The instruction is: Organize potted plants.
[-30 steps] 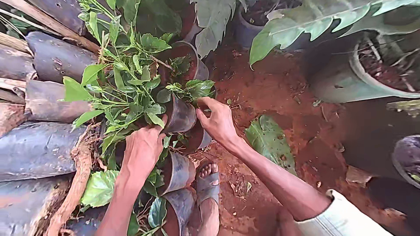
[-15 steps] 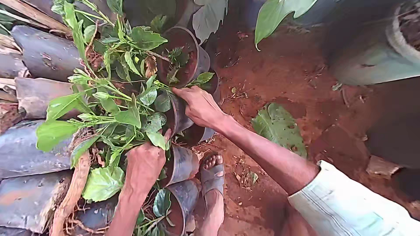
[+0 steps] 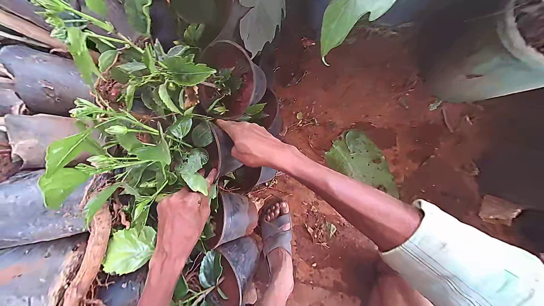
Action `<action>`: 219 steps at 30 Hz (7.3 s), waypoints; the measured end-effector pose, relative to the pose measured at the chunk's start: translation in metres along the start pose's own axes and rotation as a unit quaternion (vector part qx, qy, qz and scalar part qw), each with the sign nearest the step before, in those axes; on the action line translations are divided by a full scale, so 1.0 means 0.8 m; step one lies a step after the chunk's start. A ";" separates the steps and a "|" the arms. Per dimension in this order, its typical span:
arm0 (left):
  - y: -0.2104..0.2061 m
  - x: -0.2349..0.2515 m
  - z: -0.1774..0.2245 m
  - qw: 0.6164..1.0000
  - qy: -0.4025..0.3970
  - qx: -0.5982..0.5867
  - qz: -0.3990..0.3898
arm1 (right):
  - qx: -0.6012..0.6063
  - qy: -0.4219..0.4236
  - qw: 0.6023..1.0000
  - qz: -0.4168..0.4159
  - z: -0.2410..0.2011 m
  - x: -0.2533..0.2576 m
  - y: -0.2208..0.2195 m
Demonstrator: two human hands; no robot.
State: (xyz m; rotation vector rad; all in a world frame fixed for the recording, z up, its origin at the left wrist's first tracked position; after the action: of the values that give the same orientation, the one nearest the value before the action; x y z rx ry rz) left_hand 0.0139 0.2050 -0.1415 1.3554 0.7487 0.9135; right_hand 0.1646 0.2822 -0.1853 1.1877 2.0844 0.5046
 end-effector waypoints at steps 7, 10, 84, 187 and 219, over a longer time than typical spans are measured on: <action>0.001 0.005 -0.001 1.000 -0.002 0.006 0.004 | 0.273 0.077 0.958 0.045 0.021 0.049 -0.006; 0.002 0.006 -0.005 1.000 0.007 0.006 0.005 | 0.200 -0.002 0.965 0.170 0.030 0.030 0.024; -0.034 0.295 -0.040 0.949 -0.016 -0.178 -0.262 | 0.200 0.081 0.804 0.554 0.187 0.024 0.074; 0.154 0.035 0.044 0.960 0.059 -0.273 -0.039 | -0.043 0.145 0.944 0.293 -0.057 -0.064 -0.033; 0.183 -0.202 -0.239 0.906 0.319 -0.062 -0.270 | 0.491 -0.324 0.673 0.449 0.315 -0.663 -0.255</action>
State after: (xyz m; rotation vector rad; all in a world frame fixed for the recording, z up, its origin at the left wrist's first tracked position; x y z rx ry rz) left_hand -0.2461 0.1521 -0.0234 0.6510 1.4542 0.9268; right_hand 0.4122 -0.2775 -0.2937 2.5328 0.9041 -0.7310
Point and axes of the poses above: each hand's wrist, its own x-axis towards the middle knuckle, its own y-axis out of the back of the hand, z = x × y, the point moved 9 cm from there along x, towards the middle knuckle, and after that the axes turned 3 degrees about -z, right-handed, at the moved point
